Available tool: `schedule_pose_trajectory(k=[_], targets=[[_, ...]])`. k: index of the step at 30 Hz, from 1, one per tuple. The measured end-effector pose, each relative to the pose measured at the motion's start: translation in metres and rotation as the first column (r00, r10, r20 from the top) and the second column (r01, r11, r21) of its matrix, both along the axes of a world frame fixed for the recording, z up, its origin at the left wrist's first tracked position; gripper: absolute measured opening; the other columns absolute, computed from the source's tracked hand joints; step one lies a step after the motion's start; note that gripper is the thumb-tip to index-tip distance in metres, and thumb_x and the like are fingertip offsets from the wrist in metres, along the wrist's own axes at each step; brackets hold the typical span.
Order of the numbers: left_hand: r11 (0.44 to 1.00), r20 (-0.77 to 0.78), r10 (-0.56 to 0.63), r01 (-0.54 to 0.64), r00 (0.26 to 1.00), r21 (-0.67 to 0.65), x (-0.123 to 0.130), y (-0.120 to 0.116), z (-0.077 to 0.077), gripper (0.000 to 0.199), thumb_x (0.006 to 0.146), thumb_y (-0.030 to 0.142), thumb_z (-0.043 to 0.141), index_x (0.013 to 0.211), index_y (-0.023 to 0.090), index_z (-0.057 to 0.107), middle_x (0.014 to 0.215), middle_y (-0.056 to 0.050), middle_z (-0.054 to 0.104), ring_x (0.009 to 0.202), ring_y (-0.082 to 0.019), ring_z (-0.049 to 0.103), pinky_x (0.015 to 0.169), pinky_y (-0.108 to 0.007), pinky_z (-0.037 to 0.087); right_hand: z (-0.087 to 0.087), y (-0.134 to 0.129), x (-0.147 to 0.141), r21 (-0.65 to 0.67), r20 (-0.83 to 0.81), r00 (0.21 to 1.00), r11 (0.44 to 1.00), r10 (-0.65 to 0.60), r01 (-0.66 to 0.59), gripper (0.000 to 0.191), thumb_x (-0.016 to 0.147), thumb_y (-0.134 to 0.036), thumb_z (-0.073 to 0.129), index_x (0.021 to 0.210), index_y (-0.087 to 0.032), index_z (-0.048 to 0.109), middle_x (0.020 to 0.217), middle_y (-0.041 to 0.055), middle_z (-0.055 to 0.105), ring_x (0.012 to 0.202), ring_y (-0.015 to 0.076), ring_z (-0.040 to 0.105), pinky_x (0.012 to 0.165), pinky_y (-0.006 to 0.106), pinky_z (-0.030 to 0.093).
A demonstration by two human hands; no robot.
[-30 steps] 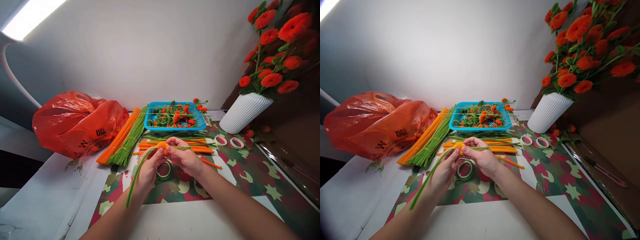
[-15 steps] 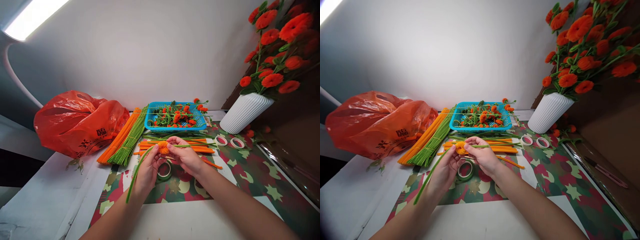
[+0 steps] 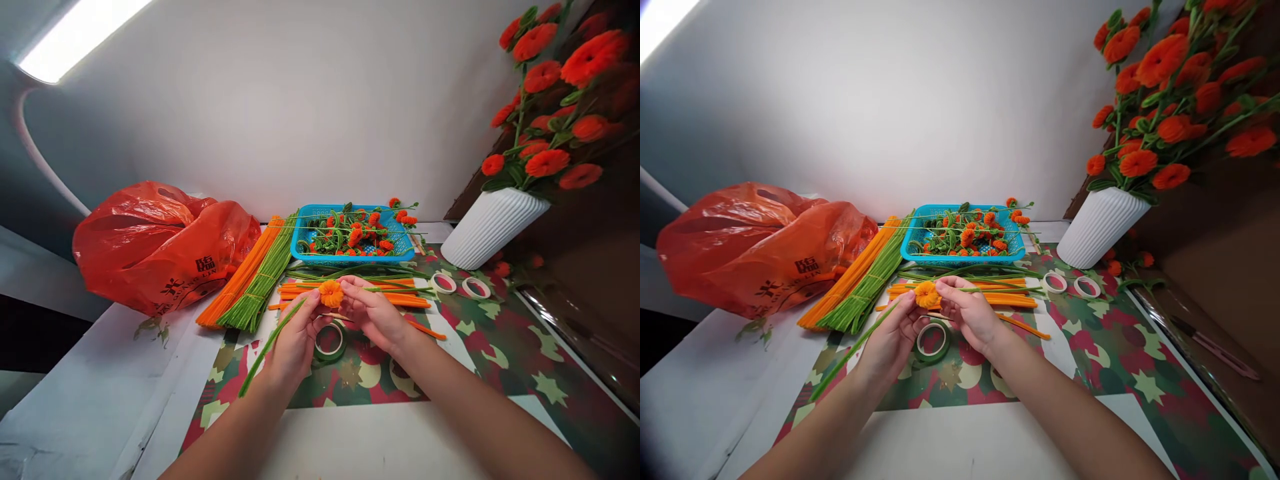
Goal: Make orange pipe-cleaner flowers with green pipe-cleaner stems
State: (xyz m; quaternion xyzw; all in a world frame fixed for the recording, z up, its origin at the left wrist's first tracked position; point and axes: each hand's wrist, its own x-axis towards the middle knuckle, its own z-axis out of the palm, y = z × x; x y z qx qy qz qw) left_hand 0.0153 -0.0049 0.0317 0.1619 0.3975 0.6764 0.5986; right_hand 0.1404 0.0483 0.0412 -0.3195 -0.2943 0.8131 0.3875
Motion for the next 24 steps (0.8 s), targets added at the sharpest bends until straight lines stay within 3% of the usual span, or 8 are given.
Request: schedule_pose_trajectory(k=[7, 17, 24], targets=[[0.997, 0.046, 0.065, -0.064, 0.997, -0.034, -0.0041, 0.0041, -0.0024, 0.019, 0.071, 0.029, 0.074, 0.083, 0.015, 0.067, 0.076, 0.000, 0.069, 0.063, -0.009, 0.063, 0.057, -0.018, 0.049, -0.0015, 0.0004, -0.0022, -0.091, -0.041, 0.999, 0.996, -0.018, 0.014, 0.026, 0.062, -0.034, 0.079, 0.080, -0.018, 0.068, 0.080, -0.0002, 0.067, 0.060, 0.0064, 0.051, 0.057, 0.020, 0.040], [0.996, 0.034, 0.079, -0.077, 0.996, -0.045, -0.0026, 0.0023, 0.0026, 0.021, 0.067, 0.027, 0.077, 0.081, 0.016, 0.067, 0.075, 0.002, 0.068, 0.059, -0.007, 0.060, 0.053, -0.017, 0.047, -0.0052, -0.0035, -0.0048, 0.014, -0.056, 0.998, 1.000, -0.023, 0.024, 0.029, 0.056, -0.024, 0.085, 0.079, -0.019, 0.069, 0.076, -0.0017, 0.069, 0.068, 0.0076, 0.059, 0.064, 0.020, 0.044], [0.998, -0.069, 0.055, -0.054, 0.996, 0.008, -0.0012, 0.0014, 0.0008, 0.027, 0.068, 0.030, 0.077, 0.089, 0.016, 0.068, 0.085, -0.001, 0.070, 0.068, -0.010, 0.064, 0.057, -0.018, 0.049, -0.0065, -0.0034, -0.0062, 0.064, 0.021, 0.998, 0.996, -0.067, 0.066, 0.023, 0.061, -0.031, 0.082, 0.074, -0.017, 0.070, 0.067, -0.0022, 0.066, 0.058, 0.0062, 0.055, 0.055, 0.019, 0.043]])
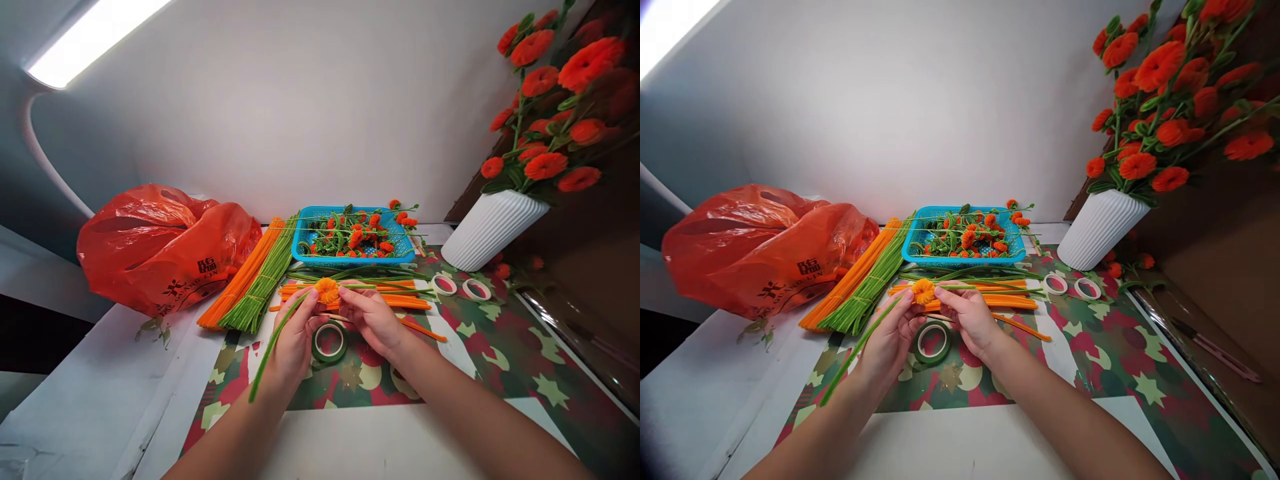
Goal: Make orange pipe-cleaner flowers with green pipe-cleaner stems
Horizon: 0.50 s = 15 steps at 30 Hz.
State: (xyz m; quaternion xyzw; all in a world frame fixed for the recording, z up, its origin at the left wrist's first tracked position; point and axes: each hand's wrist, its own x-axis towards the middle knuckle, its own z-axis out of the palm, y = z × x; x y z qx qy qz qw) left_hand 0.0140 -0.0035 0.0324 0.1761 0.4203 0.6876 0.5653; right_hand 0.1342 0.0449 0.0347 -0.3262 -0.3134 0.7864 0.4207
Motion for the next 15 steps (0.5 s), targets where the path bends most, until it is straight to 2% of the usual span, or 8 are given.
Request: schedule_pose_trajectory(k=[6, 9, 11, 13, 15], targets=[[1.000, -0.043, 0.007, -0.007, 0.999, -0.016, 0.006, -0.002, 0.005, 0.029, 0.059, 0.026, 0.082, 0.083, 0.017, 0.067, 0.085, -0.001, 0.070, 0.072, -0.012, 0.066, 0.060, -0.019, 0.052, 0.006, -0.003, 0.000, 0.023, 0.115, 0.993, 0.999, 0.027, -0.030, 0.032, 0.056, -0.036, 0.083, 0.077, -0.019, 0.065, 0.074, -0.0008, 0.069, 0.065, 0.0143, 0.063, 0.057, 0.025, 0.050], [1.000, -0.111, 0.017, -0.015, 0.994, 0.022, 0.006, -0.001, 0.005, 0.028, 0.060, 0.023, 0.081, 0.084, 0.017, 0.068, 0.084, -0.001, 0.070, 0.072, -0.013, 0.066, 0.063, -0.020, 0.053, 0.008, -0.003, 0.001, 0.154, 0.225, 0.974, 0.988, -0.028, -0.007, 0.031, 0.058, -0.040, 0.080, 0.073, -0.019, 0.064, 0.071, 0.0001, 0.067, 0.064, 0.0159, 0.063, 0.056, 0.027, 0.050], [0.999, -0.164, 0.023, -0.015, 0.986, 0.052, 0.006, -0.001, 0.004, 0.027, 0.061, 0.023, 0.080, 0.084, 0.017, 0.068, 0.084, -0.002, 0.070, 0.074, -0.013, 0.066, 0.066, -0.021, 0.053, 0.009, -0.004, 0.001, 0.333, 0.305, 0.943, 0.943, -0.131, 0.023, 0.026, 0.061, -0.039, 0.077, 0.070, -0.018, 0.064, 0.070, 0.0008, 0.065, 0.067, 0.0161, 0.062, 0.060, 0.027, 0.050], [0.997, -0.206, 0.032, -0.017, 0.978, 0.074, 0.005, -0.001, 0.003, 0.026, 0.062, 0.025, 0.079, 0.085, 0.016, 0.068, 0.085, -0.003, 0.071, 0.075, -0.015, 0.066, 0.067, -0.023, 0.054, 0.010, -0.005, 0.002, 0.513, 0.361, 0.900, 0.858, -0.245, 0.028, 0.020, 0.066, -0.036, 0.074, 0.068, -0.018, 0.065, 0.071, 0.0015, 0.064, 0.070, 0.0161, 0.061, 0.064, 0.027, 0.049], [0.997, -0.245, 0.045, -0.026, 0.969, 0.078, 0.004, -0.001, 0.002, 0.026, 0.063, 0.026, 0.079, 0.084, 0.016, 0.068, 0.085, -0.003, 0.071, 0.076, -0.015, 0.066, 0.068, -0.025, 0.054, 0.011, -0.006, 0.003, 0.636, 0.381, 0.865, 0.771, -0.326, 0.010, 0.015, 0.070, -0.032, 0.070, 0.067, -0.018, 0.065, 0.071, 0.0017, 0.063, 0.070, 0.0154, 0.059, 0.064, 0.027, 0.048]])
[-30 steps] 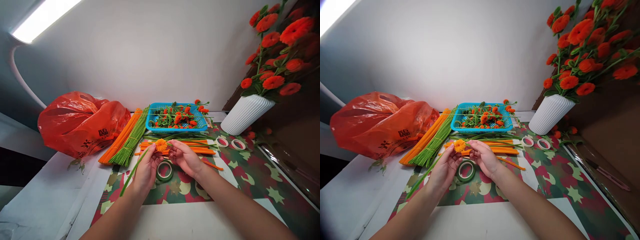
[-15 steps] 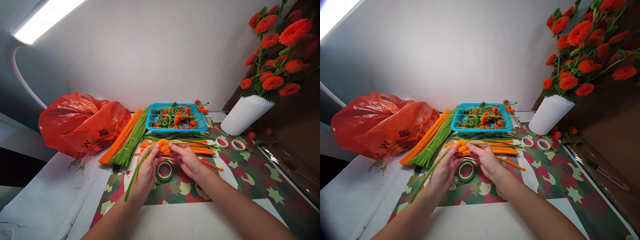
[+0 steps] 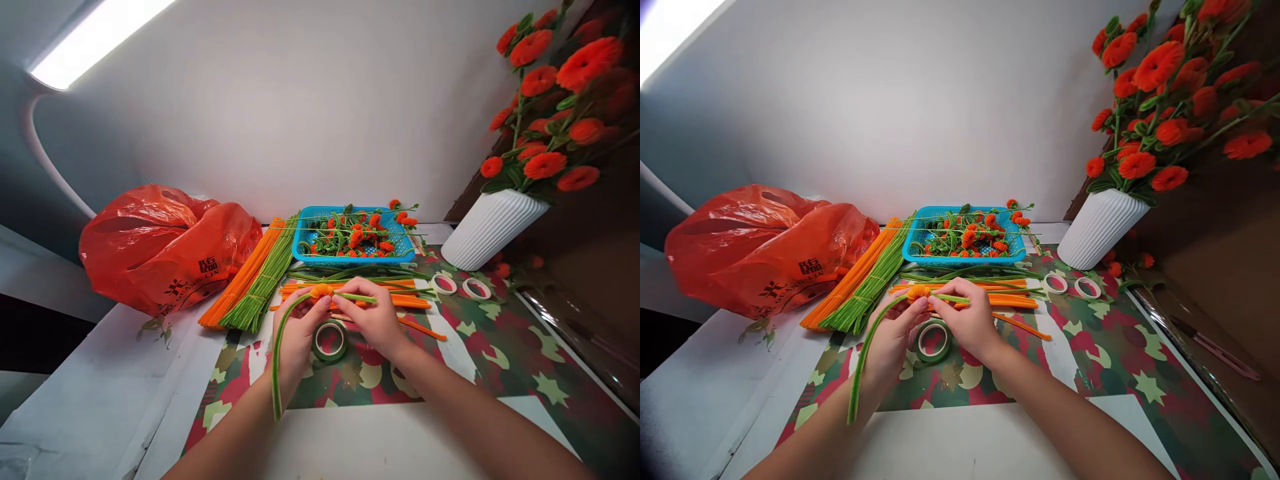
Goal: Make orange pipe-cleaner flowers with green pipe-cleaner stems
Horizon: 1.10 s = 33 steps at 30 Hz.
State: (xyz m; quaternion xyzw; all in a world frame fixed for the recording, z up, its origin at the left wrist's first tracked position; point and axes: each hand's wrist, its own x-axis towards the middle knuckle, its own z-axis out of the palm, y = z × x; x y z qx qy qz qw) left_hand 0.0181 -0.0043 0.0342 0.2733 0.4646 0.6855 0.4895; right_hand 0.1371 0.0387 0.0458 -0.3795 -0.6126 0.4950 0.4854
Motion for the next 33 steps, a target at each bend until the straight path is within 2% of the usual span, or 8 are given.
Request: schedule_pose_trajectory(k=[2, 5, 9, 12, 16, 20, 27, 33], targets=[[1.000, -0.039, 0.018, -0.019, 0.999, -0.008, 0.000, 0.000, 0.001, 0.026, 0.062, 0.026, 0.079, 0.083, 0.016, 0.068, 0.083, -0.003, 0.070, 0.074, -0.015, 0.066, 0.067, -0.025, 0.054, 0.000, -0.002, 0.001, 0.087, 0.040, 0.999, 0.996, -0.011, 0.008, 0.013, 0.073, -0.029, 0.067, 0.067, -0.018, 0.065, 0.069, 0.0015, 0.062, 0.066, 0.0143, 0.057, 0.061, 0.026, 0.046], [1.000, -0.057, 0.019, -0.020, 0.998, -0.013, 0.001, -0.001, 0.003, 0.025, 0.062, 0.026, 0.079, 0.082, 0.015, 0.067, 0.082, -0.003, 0.070, 0.074, -0.015, 0.065, 0.067, -0.025, 0.054, 0.000, -0.002, 0.001, 0.118, 0.058, 0.998, 0.993, -0.015, 0.008, 0.011, 0.073, -0.027, 0.066, 0.067, -0.018, 0.065, 0.070, 0.0017, 0.062, 0.066, 0.0142, 0.057, 0.061, 0.026, 0.045], [0.998, 0.041, -0.054, 0.054, 0.998, -0.016, 0.000, -0.001, 0.004, 0.027, 0.068, 0.033, 0.074, 0.086, 0.015, 0.066, 0.086, -0.005, 0.069, 0.074, -0.016, 0.065, 0.065, -0.026, 0.054, 0.001, 0.001, 0.001, -0.010, -0.002, 1.000, 1.000, -0.004, 0.004, 0.014, 0.072, -0.031, 0.067, 0.069, -0.018, 0.064, 0.070, 0.0012, 0.064, 0.069, 0.0155, 0.059, 0.064, 0.027, 0.047], [0.999, 0.130, -0.041, 0.045, 0.991, -0.026, -0.002, 0.001, -0.001, 0.030, 0.072, 0.040, 0.069, 0.085, 0.014, 0.065, 0.079, -0.005, 0.068, 0.068, -0.015, 0.065, 0.060, -0.024, 0.054, 0.001, 0.005, 0.002, -0.109, -0.070, 0.998, 0.994, -0.008, 0.000, 0.017, 0.071, -0.034, 0.068, 0.068, -0.018, 0.063, 0.067, 0.0002, 0.064, 0.066, 0.0153, 0.059, 0.062, 0.026, 0.047], [0.998, 0.170, -0.024, 0.034, 0.985, -0.058, -0.005, 0.003, -0.004, 0.031, 0.072, 0.041, 0.069, 0.084, 0.013, 0.065, 0.077, -0.005, 0.067, 0.064, -0.014, 0.063, 0.057, -0.023, 0.053, 0.001, 0.007, 0.003, -0.154, -0.133, 0.991, 0.988, 0.005, -0.025, 0.017, 0.069, -0.034, 0.070, 0.068, -0.018, 0.064, 0.068, -0.0002, 0.064, 0.066, 0.0148, 0.060, 0.063, 0.026, 0.048], [0.998, 0.189, -0.050, 0.053, 0.981, -0.014, -0.004, 0.003, -0.002, 0.029, 0.074, 0.042, 0.067, 0.082, 0.014, 0.064, 0.075, -0.004, 0.066, 0.063, -0.013, 0.062, 0.056, -0.023, 0.053, 0.000, 0.006, 0.003, -0.166, -0.144, 0.989, 0.984, 0.038, -0.063, 0.016, 0.069, -0.033, 0.071, 0.069, -0.018, 0.064, 0.068, -0.0005, 0.064, 0.067, 0.0145, 0.060, 0.063, 0.025, 0.048], [0.997, 0.095, -0.074, 0.074, 0.993, 0.009, -0.003, 0.001, -0.006, 0.025, 0.076, 0.040, 0.065, 0.077, 0.015, 0.061, 0.071, 0.000, 0.062, 0.061, -0.012, 0.059, 0.057, -0.023, 0.051, -0.003, 0.007, 0.002, -0.204, -0.222, 0.970, 0.968, 0.099, -0.146, 0.017, 0.066, -0.033, 0.073, 0.068, -0.019, 0.063, 0.065, -0.0017, 0.061, 0.063, 0.0127, 0.056, 0.061, 0.024, 0.046], [0.997, 0.031, -0.067, 0.067, 0.997, 0.026, -0.003, 0.000, -0.008, 0.022, 0.078, 0.037, 0.064, 0.074, 0.016, 0.058, 0.068, 0.001, 0.061, 0.059, -0.010, 0.058, 0.058, -0.022, 0.051, -0.008, 0.007, -0.001, -0.295, -0.365, 0.928, 0.936, 0.074, -0.191, 0.026, 0.069, -0.043, 0.070, 0.068, -0.018, 0.065, 0.073, 0.0001, 0.060, 0.060, 0.0103, 0.053, 0.056, 0.023, 0.045]])
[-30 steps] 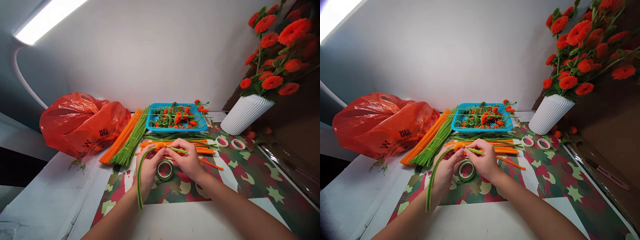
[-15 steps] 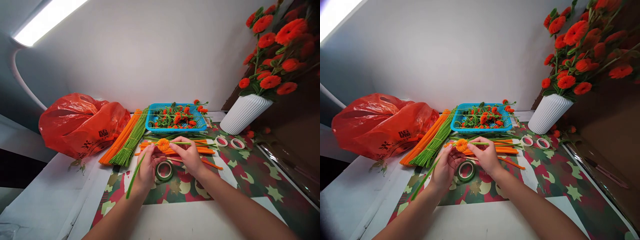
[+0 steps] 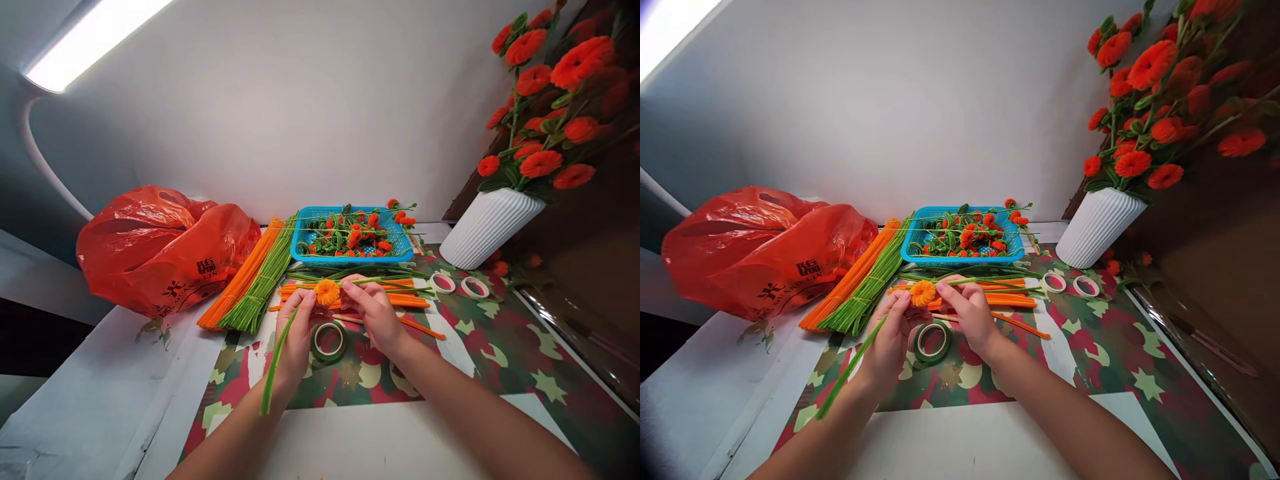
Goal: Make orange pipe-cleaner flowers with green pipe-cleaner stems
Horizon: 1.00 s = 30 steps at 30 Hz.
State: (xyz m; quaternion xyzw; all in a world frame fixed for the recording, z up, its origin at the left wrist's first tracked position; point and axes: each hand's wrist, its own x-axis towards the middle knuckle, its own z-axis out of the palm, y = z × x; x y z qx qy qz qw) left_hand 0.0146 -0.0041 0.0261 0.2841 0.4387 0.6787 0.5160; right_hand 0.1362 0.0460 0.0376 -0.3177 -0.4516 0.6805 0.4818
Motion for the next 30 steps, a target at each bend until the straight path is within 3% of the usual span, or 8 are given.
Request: schedule_pose_trajectory(k=[9, 30], targets=[[1.000, -0.041, 0.011, -0.011, 0.999, -0.018, 0.003, -0.004, 0.006, 0.024, 0.076, 0.039, 0.067, 0.083, 0.018, 0.058, 0.077, 0.000, 0.065, 0.062, -0.011, 0.061, 0.058, -0.022, 0.051, 0.002, 0.001, -0.002, -0.013, 0.026, 0.997, 0.997, -0.072, 0.073, 0.023, 0.067, -0.041, 0.069, 0.069, -0.018, 0.064, 0.067, -0.0005, 0.060, 0.057, 0.0107, 0.051, 0.055, 0.023, 0.045], [0.994, 0.072, 0.098, -0.093, 0.993, -0.065, 0.002, 0.000, 0.012, 0.028, 0.070, 0.034, 0.073, 0.085, 0.016, 0.058, 0.081, -0.001, 0.067, 0.067, -0.013, 0.065, 0.056, -0.021, 0.053, 0.002, 0.001, -0.001, -0.035, 0.044, 0.998, 0.998, -0.046, 0.048, 0.020, 0.067, -0.037, 0.069, 0.068, -0.018, 0.064, 0.062, -0.0001, 0.064, 0.060, 0.0121, 0.058, 0.054, 0.022, 0.045]])
